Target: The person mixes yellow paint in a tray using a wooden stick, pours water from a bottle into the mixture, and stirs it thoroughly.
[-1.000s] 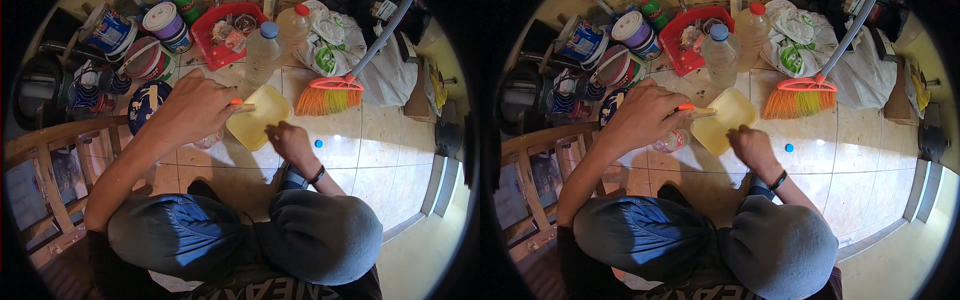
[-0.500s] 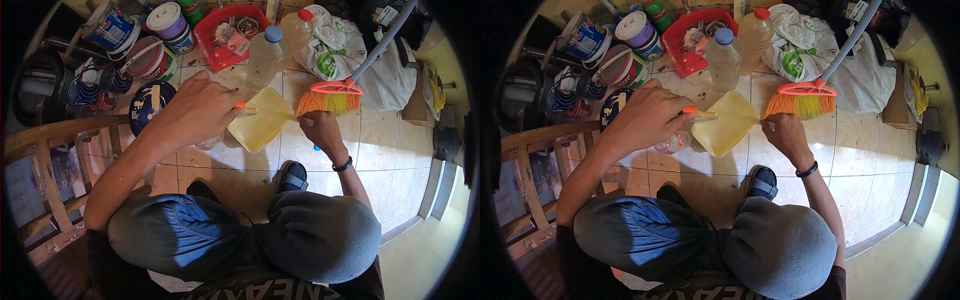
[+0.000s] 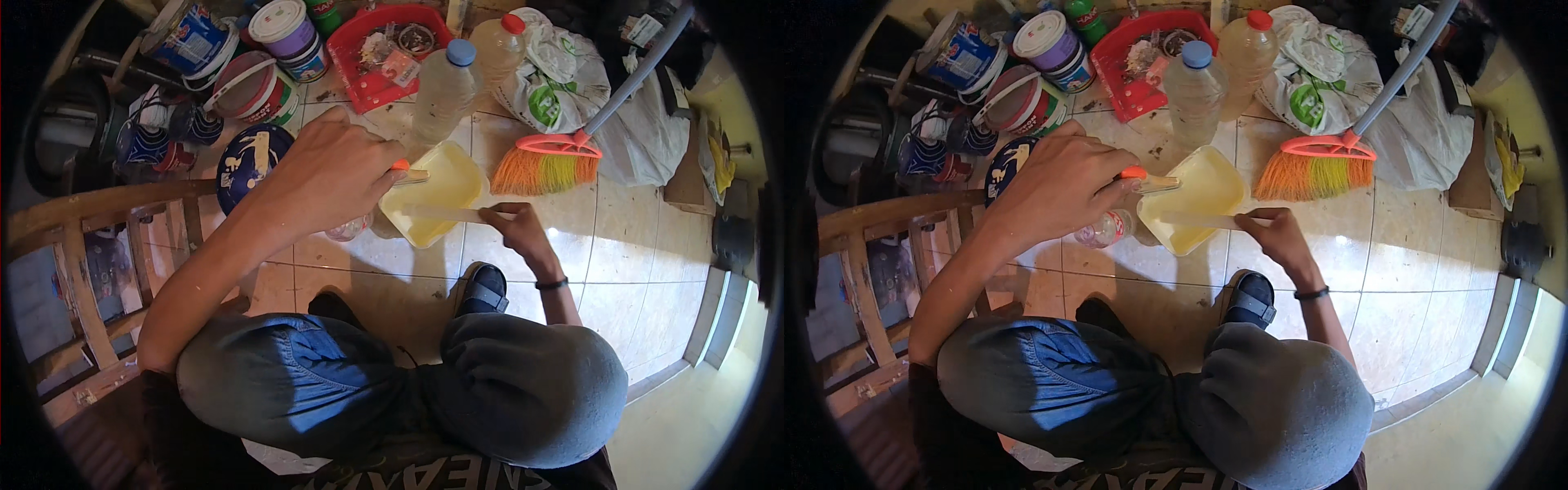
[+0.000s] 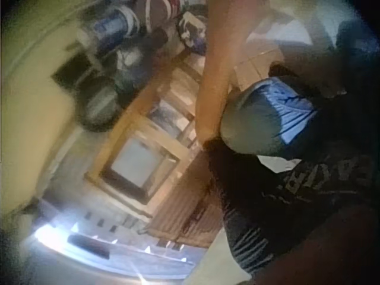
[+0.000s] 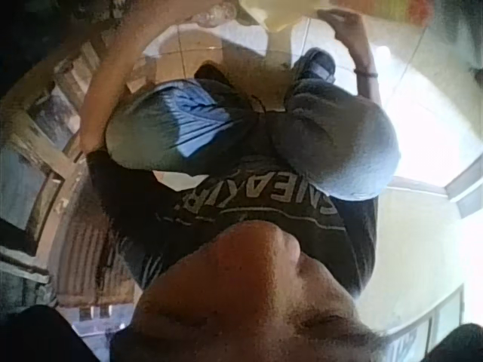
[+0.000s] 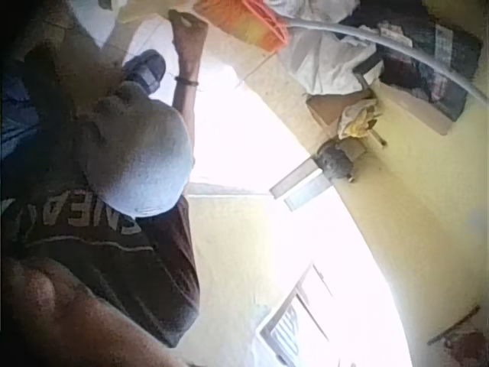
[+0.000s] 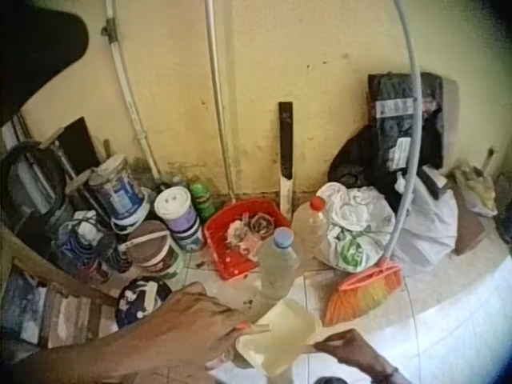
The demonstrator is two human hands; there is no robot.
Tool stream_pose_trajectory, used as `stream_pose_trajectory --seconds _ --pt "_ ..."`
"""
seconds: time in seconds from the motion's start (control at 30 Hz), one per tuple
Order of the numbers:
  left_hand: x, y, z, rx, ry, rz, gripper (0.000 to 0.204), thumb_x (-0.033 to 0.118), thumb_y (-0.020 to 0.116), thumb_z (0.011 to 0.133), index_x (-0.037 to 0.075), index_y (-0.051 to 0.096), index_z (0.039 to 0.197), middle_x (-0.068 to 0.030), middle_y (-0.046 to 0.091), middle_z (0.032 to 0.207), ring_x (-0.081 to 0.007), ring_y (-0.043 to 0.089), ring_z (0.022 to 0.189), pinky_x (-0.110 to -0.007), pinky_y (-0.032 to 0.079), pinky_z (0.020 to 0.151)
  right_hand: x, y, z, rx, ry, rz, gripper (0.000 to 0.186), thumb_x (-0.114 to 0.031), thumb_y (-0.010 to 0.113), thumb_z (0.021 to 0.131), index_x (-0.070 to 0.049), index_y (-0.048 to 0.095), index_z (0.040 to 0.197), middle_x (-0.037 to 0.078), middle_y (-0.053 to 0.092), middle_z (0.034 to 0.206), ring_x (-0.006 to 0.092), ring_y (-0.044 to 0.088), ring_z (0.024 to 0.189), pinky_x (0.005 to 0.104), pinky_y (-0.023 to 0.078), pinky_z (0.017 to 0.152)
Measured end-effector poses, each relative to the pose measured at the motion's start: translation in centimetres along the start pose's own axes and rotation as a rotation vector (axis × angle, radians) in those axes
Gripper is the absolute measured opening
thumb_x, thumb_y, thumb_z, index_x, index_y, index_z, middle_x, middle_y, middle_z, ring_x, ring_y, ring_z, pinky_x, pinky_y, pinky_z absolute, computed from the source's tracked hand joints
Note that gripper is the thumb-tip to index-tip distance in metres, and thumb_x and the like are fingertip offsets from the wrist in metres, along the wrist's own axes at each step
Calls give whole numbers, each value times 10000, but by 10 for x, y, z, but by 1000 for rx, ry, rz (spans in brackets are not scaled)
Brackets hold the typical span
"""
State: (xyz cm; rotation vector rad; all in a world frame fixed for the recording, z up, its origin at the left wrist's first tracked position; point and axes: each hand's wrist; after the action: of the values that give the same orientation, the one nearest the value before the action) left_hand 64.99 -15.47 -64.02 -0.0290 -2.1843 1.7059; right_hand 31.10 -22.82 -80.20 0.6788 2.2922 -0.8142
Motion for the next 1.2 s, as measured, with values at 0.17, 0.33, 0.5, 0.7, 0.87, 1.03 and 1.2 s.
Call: stream_pose_trajectory --seconds 0.17,0.33,0.5,0.7,0.87,1.03,1.2 --pt "-3 4 -1 95 28 4 204 253 728 1000 85 797 1092 -129 783 927 -330 716 900 -454 477 938 -14 -13 -44 261 -371 -140 237 -215 805 1005 18 843 1024 88 728 707 148 630 627 343 505 608" --pt "-1 4 0 59 15 -16 198 260 732 1005 91 799 1083 -126 782 914 -337 709 870 -453 479 921 -14 -9 -55 331 -546 -283 135 -138 817 970 -12 847 1008 168 756 801 296 706 661 387 536 634" --pt "-3 9 1 91 49 -16 191 254 716 1018 83 791 1060 -129 771 873 -339 710 824 -455 479 903 -15 -7 -57 334 -643 -595 186 -166 811 967 -78 834 1130 124 659 789 330 678 653 441 537 608" --pt "-3 13 -1 155 86 -28 195 249 708 1020 73 785 1052 -138 765 858 -347 711 813 -460 484 888 -15 18 -25 377 -747 -795 290 -209 753 1000 -122 776 1276 114 588 860 312 664 640 436 541 579" --pt "-1 14 2 167 83 -47 200 253 700 1026 73 784 1048 -135 766 863 -343 700 807 -448 480 902 -7 28 -35 258 -711 -712 231 -207 763 995 -81 796 1186 146 677 885 349 713 694 468 581 637" --pt "3 14 1 96 86 -90 209 257 688 1036 71 781 1045 -139 762 854 -350 684 795 -439 473 926 -11 8 -33 353 -331 -198 273 -234 759 1026 -1 844 1140 236 784 872 279 744 731 394 551 687" --pt "9 31 4 83 -1 -117 238 280 711 1029 54 782 1049 -166 750 800 -379 704 809 -477 485 912 -15 10 -36 377 -172 -86 294 -251 762 1043 5 840 1167 216 760 811 200 680 677 367 510 645"
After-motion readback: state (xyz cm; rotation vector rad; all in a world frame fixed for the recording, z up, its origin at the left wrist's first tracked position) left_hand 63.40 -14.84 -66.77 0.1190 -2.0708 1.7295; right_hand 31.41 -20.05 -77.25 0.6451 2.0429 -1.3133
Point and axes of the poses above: each hand's wrist, its own z-axis towards the middle knuckle, its own y-axis out of the palm, x = y × z
